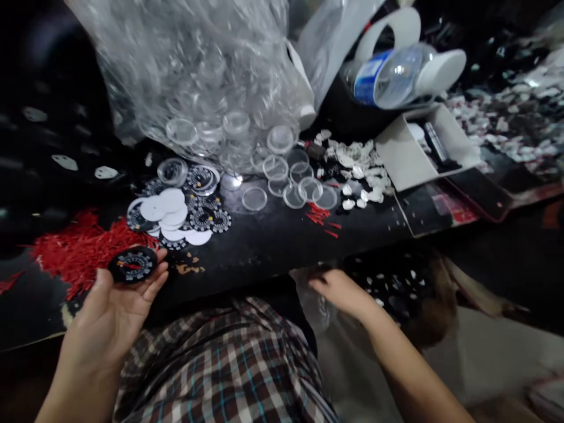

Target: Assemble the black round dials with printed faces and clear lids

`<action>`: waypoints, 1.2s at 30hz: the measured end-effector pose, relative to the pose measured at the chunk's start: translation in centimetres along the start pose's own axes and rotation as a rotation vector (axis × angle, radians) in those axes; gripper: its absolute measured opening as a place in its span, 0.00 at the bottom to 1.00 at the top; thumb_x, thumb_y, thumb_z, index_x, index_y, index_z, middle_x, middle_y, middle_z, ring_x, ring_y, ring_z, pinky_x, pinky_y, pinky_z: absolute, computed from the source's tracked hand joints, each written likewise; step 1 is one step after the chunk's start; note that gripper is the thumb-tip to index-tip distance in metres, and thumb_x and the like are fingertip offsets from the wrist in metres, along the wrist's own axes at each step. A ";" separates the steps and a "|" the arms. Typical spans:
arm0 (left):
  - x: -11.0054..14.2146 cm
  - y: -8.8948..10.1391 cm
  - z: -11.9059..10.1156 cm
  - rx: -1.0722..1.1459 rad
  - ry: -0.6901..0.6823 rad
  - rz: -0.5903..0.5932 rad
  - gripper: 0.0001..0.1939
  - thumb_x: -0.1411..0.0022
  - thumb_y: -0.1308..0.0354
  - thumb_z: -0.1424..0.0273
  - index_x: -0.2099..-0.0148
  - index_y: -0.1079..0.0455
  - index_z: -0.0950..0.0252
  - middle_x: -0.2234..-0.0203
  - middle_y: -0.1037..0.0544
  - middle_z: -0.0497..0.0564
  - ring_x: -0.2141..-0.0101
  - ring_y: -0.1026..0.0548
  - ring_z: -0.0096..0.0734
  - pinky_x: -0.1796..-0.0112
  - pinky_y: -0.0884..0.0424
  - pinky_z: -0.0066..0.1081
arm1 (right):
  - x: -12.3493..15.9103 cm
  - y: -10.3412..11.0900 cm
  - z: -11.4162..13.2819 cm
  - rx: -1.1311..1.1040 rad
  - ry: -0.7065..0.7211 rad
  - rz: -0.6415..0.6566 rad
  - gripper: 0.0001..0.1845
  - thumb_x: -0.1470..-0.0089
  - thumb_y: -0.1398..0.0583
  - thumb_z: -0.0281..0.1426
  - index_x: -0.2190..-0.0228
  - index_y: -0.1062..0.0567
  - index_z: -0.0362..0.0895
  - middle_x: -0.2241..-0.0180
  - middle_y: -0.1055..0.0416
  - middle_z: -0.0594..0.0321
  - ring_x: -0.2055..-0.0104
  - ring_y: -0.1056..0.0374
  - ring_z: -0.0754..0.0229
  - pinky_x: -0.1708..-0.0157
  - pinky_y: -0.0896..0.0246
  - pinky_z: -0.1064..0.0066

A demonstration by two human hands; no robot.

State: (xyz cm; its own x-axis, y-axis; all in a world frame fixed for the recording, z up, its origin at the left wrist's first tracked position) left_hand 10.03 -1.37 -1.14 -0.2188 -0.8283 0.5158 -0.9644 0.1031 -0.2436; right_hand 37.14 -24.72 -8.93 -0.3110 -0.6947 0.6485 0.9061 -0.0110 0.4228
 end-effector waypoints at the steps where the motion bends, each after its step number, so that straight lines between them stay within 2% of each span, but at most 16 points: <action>1: 0.0 0.2 0.0 -0.002 0.010 -0.007 0.17 0.42 0.40 0.56 0.56 0.25 0.63 0.59 0.18 0.55 0.56 0.22 0.39 0.57 0.23 0.33 | 0.7 0.6 1.4 -0.012 0.044 0.092 0.13 0.47 0.43 0.35 0.72 0.21 0.42 0.73 0.23 0.57 0.71 0.27 0.56 0.69 0.33 0.66; 3: -0.1 0.6 0.1 -0.002 0.033 -0.022 0.18 0.43 0.39 0.56 0.55 0.25 0.63 0.57 0.19 0.55 0.55 0.22 0.42 0.56 0.23 0.37 | 2.2 2.0 4.7 -0.100 0.123 0.421 0.16 0.43 0.45 0.37 0.63 0.21 0.42 0.70 0.22 0.59 0.73 0.27 0.61 0.71 0.33 0.70; 4: -0.1 0.8 0.2 0.000 0.038 -0.031 0.19 0.43 0.39 0.56 0.54 0.25 0.63 0.56 0.19 0.56 0.55 0.22 0.42 0.56 0.23 0.38 | 2.7 2.8 6.4 -0.127 0.177 0.511 0.16 0.41 0.46 0.38 0.62 0.21 0.42 0.69 0.23 0.59 0.73 0.27 0.62 0.70 0.33 0.71; 5: -0.1 0.9 0.3 0.006 0.037 -0.037 0.20 0.43 0.39 0.56 0.54 0.26 0.62 0.55 0.20 0.56 0.56 0.22 0.42 0.55 0.23 0.38 | 2.9 3.8 8.1 -0.127 0.265 0.496 0.16 0.40 0.46 0.38 0.62 0.22 0.43 0.69 0.23 0.60 0.73 0.28 0.64 0.71 0.34 0.73; 6: -0.1 1.0 0.3 0.012 0.032 -0.041 0.20 0.43 0.39 0.55 0.54 0.26 0.63 0.55 0.20 0.56 0.56 0.21 0.42 0.55 0.23 0.38 | 2.8 4.6 9.8 -0.099 0.350 0.411 0.16 0.39 0.47 0.38 0.62 0.22 0.44 0.69 0.24 0.61 0.74 0.29 0.65 0.72 0.34 0.74; 8: 0.0 1.0 0.5 0.023 0.017 -0.046 0.21 0.43 0.40 0.55 0.53 0.27 0.63 0.54 0.20 0.57 0.57 0.21 0.41 0.56 0.23 0.36 | 1.4 5.9 12.8 0.047 0.491 0.093 0.15 0.38 0.48 0.37 0.60 0.23 0.47 0.67 0.25 0.61 0.71 0.29 0.64 0.69 0.35 0.72; 11: 0.2 0.9 0.5 0.043 0.009 -0.048 0.21 0.41 0.41 0.56 0.51 0.28 0.64 0.55 0.20 0.58 0.57 0.21 0.40 0.56 0.23 0.34 | -2.2 6.0 16.3 0.408 0.608 -0.303 0.14 0.40 0.44 0.35 0.54 0.26 0.46 0.56 0.26 0.57 0.58 0.29 0.54 0.58 0.36 0.62; 15: 0.5 0.7 0.5 0.066 -0.013 -0.054 0.19 0.39 0.42 0.57 0.52 0.28 0.65 0.55 0.20 0.58 0.57 0.21 0.39 0.56 0.24 0.34 | -6.0 4.6 18.7 0.846 0.626 -0.410 0.21 0.44 0.40 0.33 0.50 0.29 0.40 0.51 0.30 0.48 0.54 0.31 0.43 0.57 0.39 0.51; 18: 1.0 -0.1 0.6 0.097 -0.044 -0.068 0.18 0.38 0.43 0.59 0.51 0.28 0.65 0.56 0.20 0.58 0.57 0.21 0.39 0.54 0.25 0.37 | -6.9 4.5 19.2 0.925 0.656 -0.377 0.19 0.44 0.40 0.31 0.50 0.28 0.38 0.56 0.28 0.48 0.56 0.31 0.42 0.58 0.39 0.50; 20: 1.6 -1.4 0.7 0.162 -0.033 -0.079 0.18 0.38 0.42 0.60 0.51 0.28 0.65 0.56 0.19 0.58 0.57 0.21 0.40 0.53 0.26 0.39 | -6.8 4.7 19.4 0.758 0.709 -0.336 0.21 0.45 0.39 0.31 0.50 0.29 0.40 0.56 0.28 0.49 0.56 0.32 0.44 0.56 0.40 0.49; 22: 2.2 -3.3 0.8 0.288 0.024 -0.060 0.19 0.39 0.42 0.59 0.51 0.27 0.65 0.56 0.19 0.58 0.56 0.22 0.42 0.52 0.27 0.41 | -6.4 4.5 19.7 0.396 0.725 -0.191 0.22 0.47 0.38 0.34 0.50 0.29 0.43 0.55 0.28 0.52 0.59 0.31 0.51 0.56 0.38 0.54; 25: 2.8 -6.6 0.5 0.500 0.085 0.055 0.20 0.38 0.44 0.56 0.52 0.26 0.65 0.55 0.20 0.58 0.52 0.24 0.44 0.50 0.29 0.43 | -5.8 2.8 20.4 -0.283 0.570 0.166 0.20 0.46 0.40 0.39 0.52 0.28 0.47 0.58 0.27 0.58 0.67 0.32 0.61 0.63 0.34 0.64; 27: 2.9 -8.2 0.3 0.547 0.058 0.125 0.19 0.38 0.44 0.57 0.51 0.27 0.65 0.54 0.20 0.57 0.50 0.25 0.43 0.48 0.30 0.42 | -5.3 1.3 21.0 -0.602 0.437 0.312 0.20 0.44 0.41 0.42 0.52 0.27 0.48 0.58 0.26 0.59 0.67 0.32 0.63 0.66 0.34 0.68; 29: 2.7 -8.9 0.2 0.525 0.015 0.169 0.17 0.37 0.44 0.60 0.51 0.27 0.65 0.54 0.21 0.56 0.50 0.25 0.40 0.47 0.32 0.39 | -5.0 0.3 21.5 -0.734 0.392 0.334 0.20 0.45 0.40 0.42 0.52 0.27 0.49 0.55 0.26 0.59 0.65 0.31 0.63 0.67 0.34 0.69; 32: 2.4 -8.6 0.1 0.496 -0.005 0.217 0.17 0.36 0.44 0.61 0.50 0.27 0.65 0.54 0.21 0.55 0.51 0.25 0.38 0.46 0.33 0.38 | -4.9 -0.3 21.7 -0.772 0.420 0.264 0.19 0.44 0.39 0.43 0.54 0.24 0.49 0.54 0.25 0.59 0.60 0.30 0.61 0.62 0.33 0.69; 36: 1.4 -7.1 -0.5 0.493 0.028 0.213 0.18 0.36 0.44 0.60 0.48 0.29 0.64 0.53 0.21 0.56 0.51 0.25 0.38 0.48 0.31 0.38 | -4.8 -0.6 21.4 -0.779 0.471 0.109 0.24 0.37 0.51 0.48 0.55 0.23 0.49 0.52 0.25 0.59 0.53 0.30 0.57 0.53 0.36 0.62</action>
State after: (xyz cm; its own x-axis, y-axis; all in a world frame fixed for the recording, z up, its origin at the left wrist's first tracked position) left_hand 16.47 -2.96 1.69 -0.4126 -0.8014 0.4330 -0.7153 -0.0093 -0.6988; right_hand 31.97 -6.03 1.25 -0.2180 -0.9400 0.2624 0.9140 -0.2909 -0.2828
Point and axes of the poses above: each hand's wrist, its own x-axis away from the middle knuckle, its own y-axis out of the back of the hand, z = x × y, the point moved 1 cm from there along -x, towards the middle knuckle
